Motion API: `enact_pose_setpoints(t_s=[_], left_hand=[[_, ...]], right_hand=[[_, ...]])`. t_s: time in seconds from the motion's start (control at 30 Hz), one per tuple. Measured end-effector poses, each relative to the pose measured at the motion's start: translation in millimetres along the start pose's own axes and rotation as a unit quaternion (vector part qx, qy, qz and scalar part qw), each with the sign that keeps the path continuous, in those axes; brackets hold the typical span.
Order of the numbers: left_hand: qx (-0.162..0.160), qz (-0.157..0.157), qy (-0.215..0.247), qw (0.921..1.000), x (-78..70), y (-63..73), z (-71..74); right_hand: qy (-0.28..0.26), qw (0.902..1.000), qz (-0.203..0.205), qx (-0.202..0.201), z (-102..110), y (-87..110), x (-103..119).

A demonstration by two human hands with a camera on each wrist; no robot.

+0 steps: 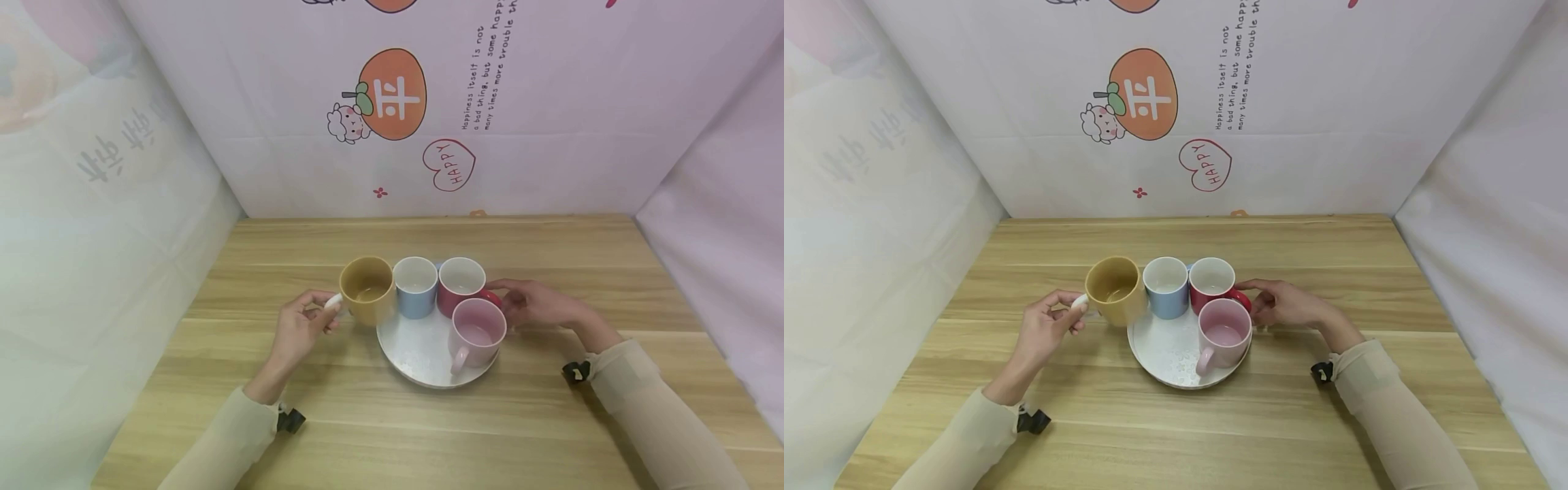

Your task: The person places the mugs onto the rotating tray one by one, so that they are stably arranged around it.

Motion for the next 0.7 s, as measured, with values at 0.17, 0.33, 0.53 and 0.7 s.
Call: enact_pose_setpoints(t_s=[0.17, 0.33, 0.53, 0.7], left_hand=[[0.015, -0.016, -0.004, 0.9997, -2.7, 4.0, -2.1], [0.034, -0.023, -0.007, 0.9991, -4.5, 7.1, -5.3], [0.054, -0.021, -0.002, 0.9983, -7.7, 9.6, -11.5], [0.069, -0.011, -0.009, 0.9975, -10.1, 12.4, -19.2]], right_hand=[[0.002, 1.0000, 0.000, -0.002, 0.2, 0.5, -0.5], [-0.003, 1.0000, 0.001, -0.002, -0.2, -0.2, -0.8], [0.001, 1.0000, 0.005, -0.006, -0.3, 0.6, 0.0], [0.004, 1.0000, 0.005, -0.005, 0.2, 0.5, 0.5]])
Point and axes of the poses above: each hand's wrist, its own y-axis away from the middle knuckle, its own z-axis out of the back of the hand, x = y × z, the point moved 2 cm from there along -y, towards the middle knuckle, and after that the axes turned 3 degrees about z, right-handed, at the moved point
